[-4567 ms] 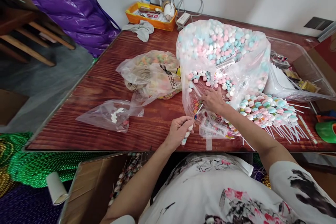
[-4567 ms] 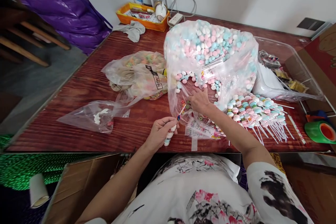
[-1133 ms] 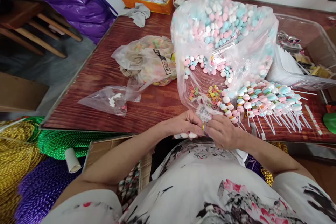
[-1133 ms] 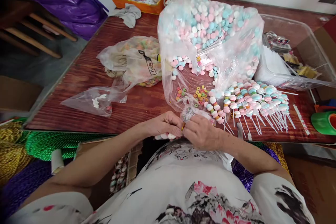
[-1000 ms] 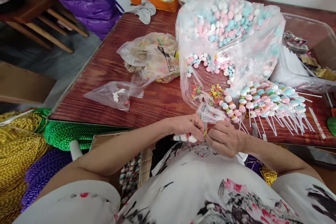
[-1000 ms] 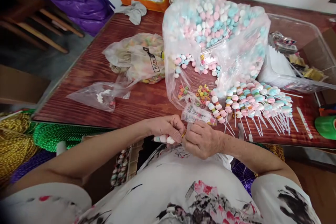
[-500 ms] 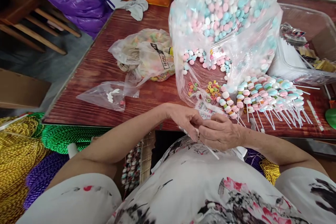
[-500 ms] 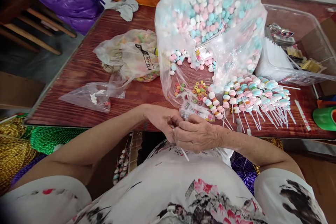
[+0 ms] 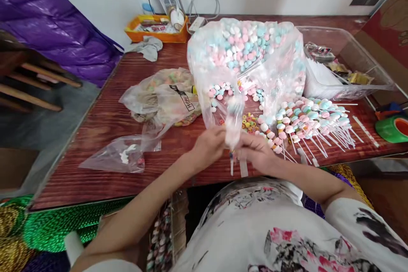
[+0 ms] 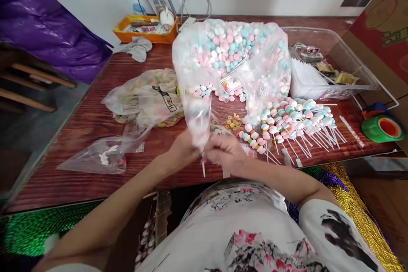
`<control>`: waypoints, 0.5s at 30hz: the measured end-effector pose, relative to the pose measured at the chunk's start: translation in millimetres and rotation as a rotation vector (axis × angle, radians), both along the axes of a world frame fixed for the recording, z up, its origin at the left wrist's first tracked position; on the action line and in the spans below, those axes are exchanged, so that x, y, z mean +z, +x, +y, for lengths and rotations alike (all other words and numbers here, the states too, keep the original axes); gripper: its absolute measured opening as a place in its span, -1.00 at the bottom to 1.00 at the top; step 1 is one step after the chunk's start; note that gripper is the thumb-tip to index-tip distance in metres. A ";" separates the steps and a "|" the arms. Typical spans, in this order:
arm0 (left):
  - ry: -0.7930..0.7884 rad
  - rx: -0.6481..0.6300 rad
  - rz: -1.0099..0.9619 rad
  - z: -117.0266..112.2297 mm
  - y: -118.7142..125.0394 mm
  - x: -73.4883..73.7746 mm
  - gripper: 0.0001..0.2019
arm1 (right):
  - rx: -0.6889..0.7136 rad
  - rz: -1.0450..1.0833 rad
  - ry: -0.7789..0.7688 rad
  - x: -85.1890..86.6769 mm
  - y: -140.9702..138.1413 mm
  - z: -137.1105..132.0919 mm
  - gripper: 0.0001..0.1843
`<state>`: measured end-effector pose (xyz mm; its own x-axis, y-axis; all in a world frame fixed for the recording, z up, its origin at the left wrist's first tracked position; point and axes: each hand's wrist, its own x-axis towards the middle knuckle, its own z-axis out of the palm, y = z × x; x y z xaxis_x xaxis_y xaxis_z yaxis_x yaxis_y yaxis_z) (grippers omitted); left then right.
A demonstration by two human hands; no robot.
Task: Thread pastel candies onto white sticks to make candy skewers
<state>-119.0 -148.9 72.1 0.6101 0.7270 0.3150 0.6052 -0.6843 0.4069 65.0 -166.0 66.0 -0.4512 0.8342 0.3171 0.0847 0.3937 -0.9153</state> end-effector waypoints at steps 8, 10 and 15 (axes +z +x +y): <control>-0.500 0.101 -0.581 -18.0 -43.3 -8.4 -0.29 | -0.182 0.042 -0.049 -20.5 -43.7 2.9 -0.80; -0.528 0.111 -0.486 -36.6 -55.5 -22.6 -0.27 | -0.100 -0.020 0.067 -16.5 -51.0 4.5 -0.82; 0.135 0.158 -0.007 -79.7 -111.0 -60.9 -0.32 | 0.416 0.015 -0.478 -33.7 -90.7 -16.4 -0.84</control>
<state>-230.0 -228.6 11.2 0.4897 0.7644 0.4194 0.7066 -0.6298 0.3227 -25.7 -182.4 32.3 -0.7667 0.6409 -0.0382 -0.0018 -0.0617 -0.9981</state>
